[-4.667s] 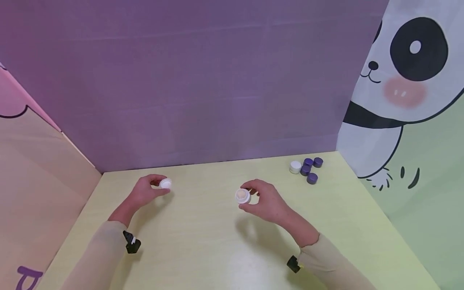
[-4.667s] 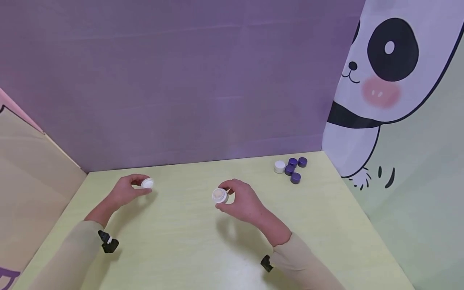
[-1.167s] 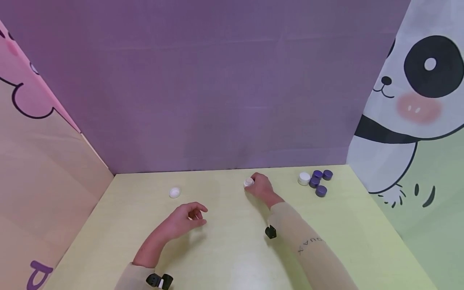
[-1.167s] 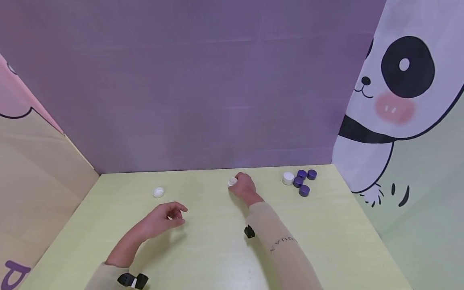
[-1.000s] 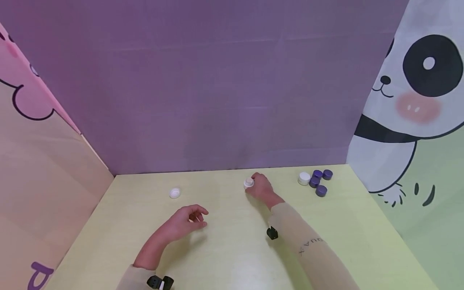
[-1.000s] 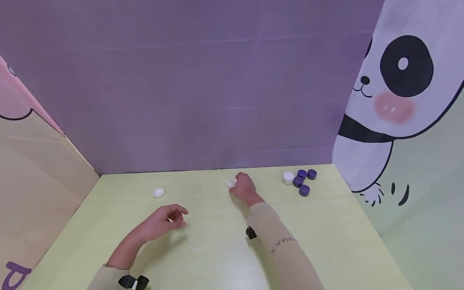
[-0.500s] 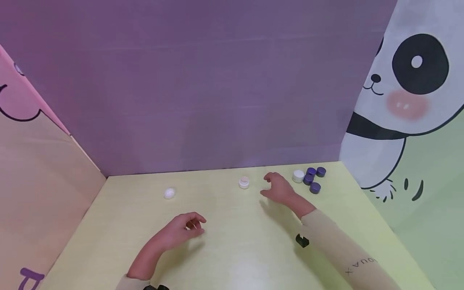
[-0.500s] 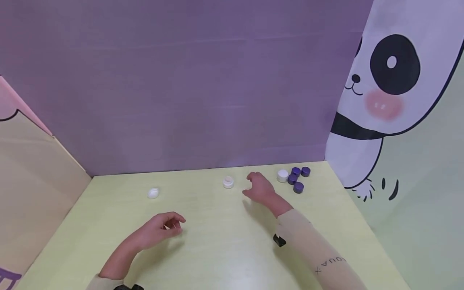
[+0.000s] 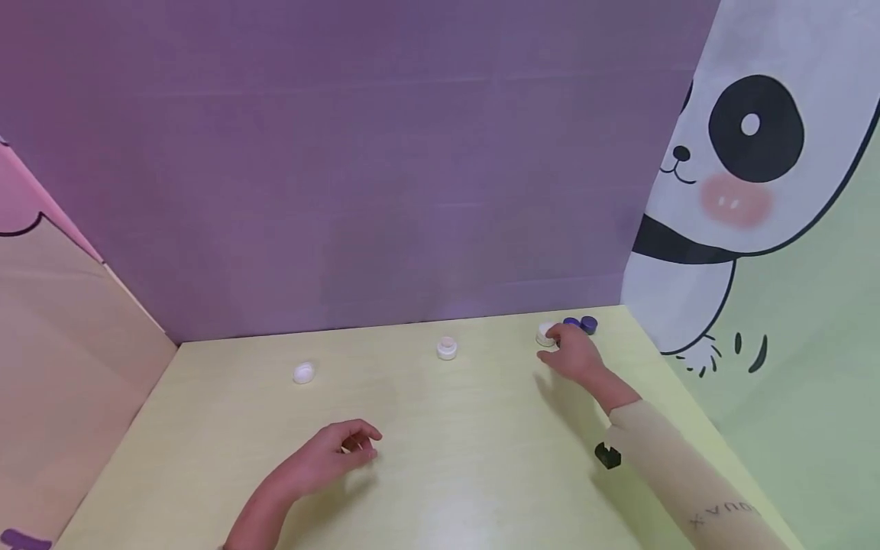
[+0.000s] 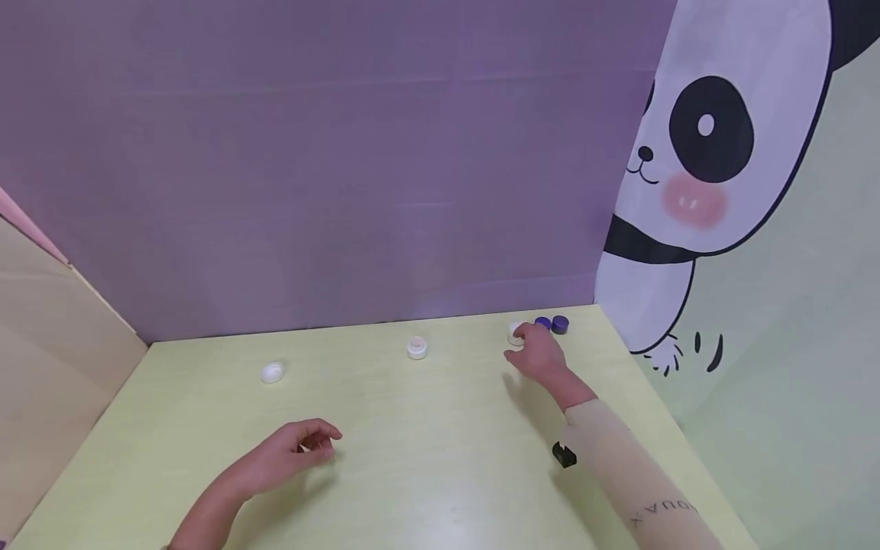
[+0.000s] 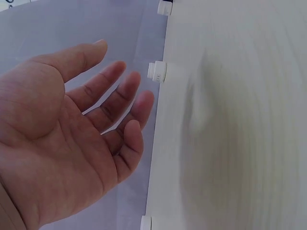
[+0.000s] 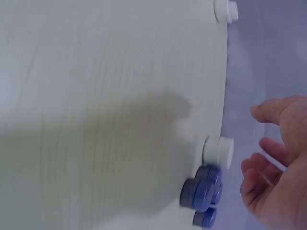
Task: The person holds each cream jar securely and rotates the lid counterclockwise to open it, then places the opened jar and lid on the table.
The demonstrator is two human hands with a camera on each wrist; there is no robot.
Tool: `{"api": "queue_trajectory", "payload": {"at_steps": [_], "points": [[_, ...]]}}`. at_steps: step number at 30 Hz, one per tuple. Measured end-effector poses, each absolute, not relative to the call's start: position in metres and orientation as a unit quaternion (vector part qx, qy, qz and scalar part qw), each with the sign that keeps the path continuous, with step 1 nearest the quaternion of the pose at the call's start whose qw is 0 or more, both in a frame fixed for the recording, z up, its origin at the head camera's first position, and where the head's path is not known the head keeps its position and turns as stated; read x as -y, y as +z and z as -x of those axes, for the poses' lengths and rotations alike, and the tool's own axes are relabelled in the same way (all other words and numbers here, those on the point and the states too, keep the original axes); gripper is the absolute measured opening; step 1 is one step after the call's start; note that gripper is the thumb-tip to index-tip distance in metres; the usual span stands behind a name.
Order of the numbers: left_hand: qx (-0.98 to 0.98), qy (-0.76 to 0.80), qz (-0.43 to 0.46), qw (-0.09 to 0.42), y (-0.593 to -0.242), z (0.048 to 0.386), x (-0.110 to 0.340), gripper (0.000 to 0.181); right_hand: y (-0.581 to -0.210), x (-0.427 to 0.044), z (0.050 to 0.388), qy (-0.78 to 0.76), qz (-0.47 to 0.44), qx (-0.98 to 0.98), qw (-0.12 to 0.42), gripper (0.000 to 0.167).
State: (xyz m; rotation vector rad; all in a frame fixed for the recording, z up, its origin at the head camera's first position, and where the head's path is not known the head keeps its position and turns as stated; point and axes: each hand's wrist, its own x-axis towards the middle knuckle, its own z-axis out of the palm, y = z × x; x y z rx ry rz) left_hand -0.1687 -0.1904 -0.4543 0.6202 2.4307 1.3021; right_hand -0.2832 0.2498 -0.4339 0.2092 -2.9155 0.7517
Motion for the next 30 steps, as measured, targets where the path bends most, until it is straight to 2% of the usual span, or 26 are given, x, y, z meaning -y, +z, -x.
{"api": "queue_trajectory", "payload": {"at_steps": [7,14,30], "points": [[-0.851,0.455,-0.210,0.158,-0.457,0.163,0.193,0.025,-0.446,-0.278,0.290,0.220,0.043,0.974,0.037,0.053],[-0.845,0.467,-0.209,0.157,-0.458,0.161,0.194,0.027,-0.461,-0.295,0.286,0.233,0.080,0.969,0.004,0.067],[-0.843,0.467,-0.205,0.169,-0.458,0.163,0.189,0.026,-0.471,-0.293,0.285,0.251,0.124,0.960,0.000,0.040]]}}
